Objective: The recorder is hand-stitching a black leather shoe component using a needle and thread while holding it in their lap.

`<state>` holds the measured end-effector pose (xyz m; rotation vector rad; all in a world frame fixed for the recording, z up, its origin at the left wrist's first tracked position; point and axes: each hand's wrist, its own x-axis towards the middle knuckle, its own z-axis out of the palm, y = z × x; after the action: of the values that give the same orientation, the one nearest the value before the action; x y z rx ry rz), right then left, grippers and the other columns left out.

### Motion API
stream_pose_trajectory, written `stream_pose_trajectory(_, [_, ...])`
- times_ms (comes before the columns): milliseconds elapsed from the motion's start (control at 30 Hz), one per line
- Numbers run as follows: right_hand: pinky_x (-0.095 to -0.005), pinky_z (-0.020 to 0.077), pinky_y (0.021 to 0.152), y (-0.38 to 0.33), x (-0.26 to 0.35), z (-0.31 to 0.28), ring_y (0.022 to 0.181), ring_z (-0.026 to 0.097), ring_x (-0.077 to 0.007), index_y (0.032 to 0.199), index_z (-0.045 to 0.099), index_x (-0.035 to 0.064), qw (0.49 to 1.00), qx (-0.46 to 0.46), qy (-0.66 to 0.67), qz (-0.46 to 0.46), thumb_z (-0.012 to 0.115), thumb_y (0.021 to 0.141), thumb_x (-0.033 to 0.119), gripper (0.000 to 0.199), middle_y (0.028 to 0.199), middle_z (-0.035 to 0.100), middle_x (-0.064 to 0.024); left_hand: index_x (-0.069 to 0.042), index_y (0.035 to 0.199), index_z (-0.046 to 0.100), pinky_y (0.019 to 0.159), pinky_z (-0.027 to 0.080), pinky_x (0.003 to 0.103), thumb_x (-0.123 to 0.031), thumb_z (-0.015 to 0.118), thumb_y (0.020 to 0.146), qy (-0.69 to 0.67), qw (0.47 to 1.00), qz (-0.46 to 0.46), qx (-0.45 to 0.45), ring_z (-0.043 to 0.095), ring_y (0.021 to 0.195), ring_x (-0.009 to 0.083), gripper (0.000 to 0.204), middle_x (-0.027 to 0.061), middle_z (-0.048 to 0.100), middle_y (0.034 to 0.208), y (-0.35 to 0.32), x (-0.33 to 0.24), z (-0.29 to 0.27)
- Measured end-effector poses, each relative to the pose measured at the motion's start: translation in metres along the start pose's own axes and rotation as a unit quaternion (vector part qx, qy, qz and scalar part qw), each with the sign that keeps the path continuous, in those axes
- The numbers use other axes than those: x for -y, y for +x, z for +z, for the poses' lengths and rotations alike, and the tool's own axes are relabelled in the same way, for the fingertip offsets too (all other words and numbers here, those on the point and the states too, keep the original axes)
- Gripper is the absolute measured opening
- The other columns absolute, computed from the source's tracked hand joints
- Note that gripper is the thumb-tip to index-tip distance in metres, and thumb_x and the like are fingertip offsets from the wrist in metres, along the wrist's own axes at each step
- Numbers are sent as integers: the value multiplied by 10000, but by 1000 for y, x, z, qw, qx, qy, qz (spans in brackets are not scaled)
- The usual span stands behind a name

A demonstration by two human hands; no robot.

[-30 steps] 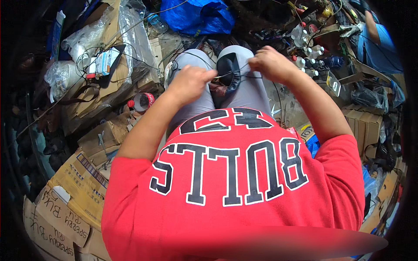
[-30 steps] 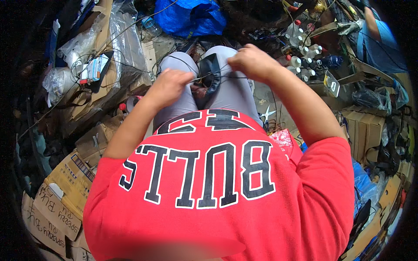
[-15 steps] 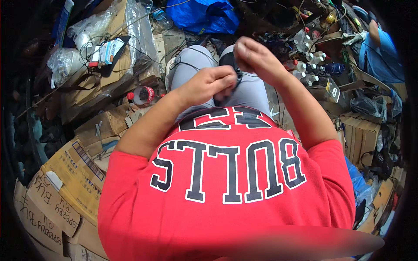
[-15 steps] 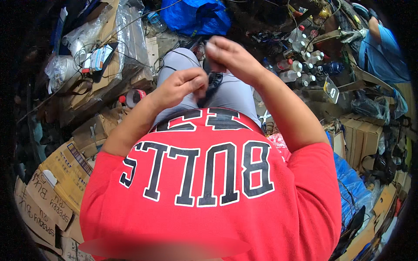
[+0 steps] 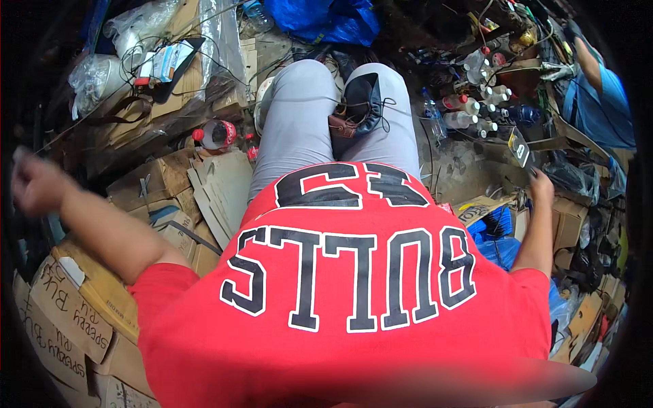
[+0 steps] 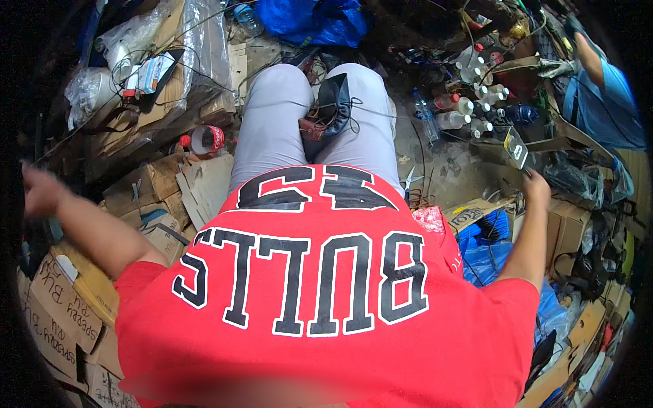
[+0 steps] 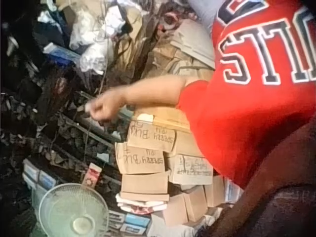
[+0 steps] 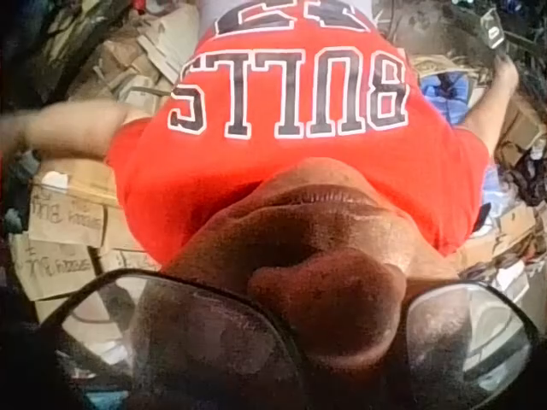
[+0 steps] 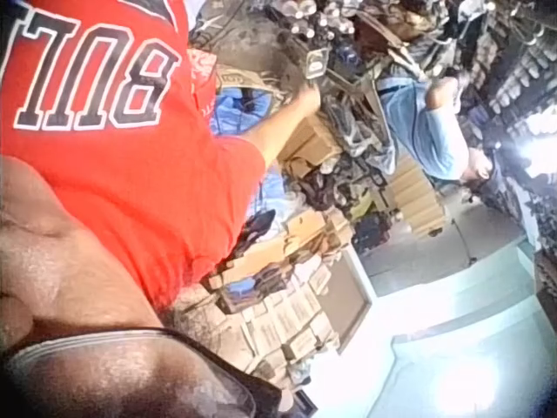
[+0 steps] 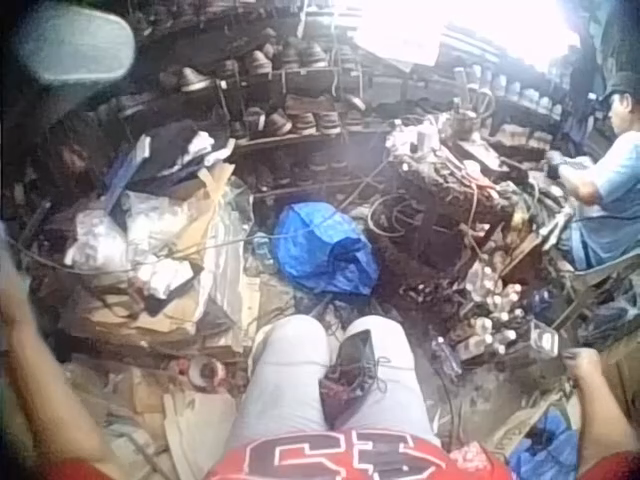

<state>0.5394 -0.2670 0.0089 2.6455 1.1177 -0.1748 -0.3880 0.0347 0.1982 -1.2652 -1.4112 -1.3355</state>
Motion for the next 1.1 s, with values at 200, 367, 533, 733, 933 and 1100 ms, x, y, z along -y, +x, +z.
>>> stream_pose_trajectory(200, [-328, 446, 764, -89, 276, -18, 857, 550, -235, 1155, 619, 205, 888, 29, 299, -349, 682, 776, 260, 388, 930, 534, -96, -8, 1148, 586, 869, 447, 309, 4, 463, 830, -471, 658, -82, 582, 607, 934, 191, 341, 106, 652, 1007, -232, -258, -8])
stream_pose_trajectory(367, [-266, 435, 698, -120, 350, -31, 783, 536, -134, 936, 628, 29, 765, 172, 496, -374, 662, 823, 208, 214, 856, 588, -43, -53, 991, 647, 775, 472, 352, -209, 544, 866, -442, 559, 3, 701, 619, 839, 294, 224, 155, 651, 914, -256, -314, -22])
stream_pose_trajectory(533, [-208, 372, 600, -97, 328, -32, 670, 444, -41, 803, 602, 63, 774, 225, 496, -324, 641, 846, 236, 183, 709, 529, 51, 1, 681, 530, 550, 363, 303, -236, 606, 844, -332, 549, -65, 765, 428, 569, 114, 298, 44, 440, 583, -233, -283, -12])
stream_pose_trajectory(733, [-217, 299, 562, -43, 221, 3, 646, 371, -45, 763, 574, 88, 778, 191, 576, -164, 645, 844, 251, 195, 699, 461, 75, -64, 632, 517, 536, 308, 226, -234, 626, 857, -338, 584, -338, 656, 359, 578, 46, 302, -60, 442, 604, -215, -126, -10])
stream_pose_trajectory(933, [-222, 365, 635, -26, 223, -6, 670, 448, -76, 1130, 634, 113, 810, 230, 526, -119, 569, 887, 229, 276, 728, 472, 41, -41, 1135, 595, 749, 446, 241, -209, 619, 851, -267, 757, -236, 547, 573, 812, 96, 331, 68, 641, 874, -222, -156, -4])
stream_pose_trajectory(1100, [-229, 455, 681, -75, 328, -58, 754, 574, -115, 1004, 641, 45, 785, 109, 435, -427, 626, 798, 71, 208, 843, 591, -42, -57, 1186, 567, 960, 390, 307, -146, 654, 793, -466, 611, 4, 639, 529, 1120, 203, 413, 117, 553, 1237, -224, -286, 2])
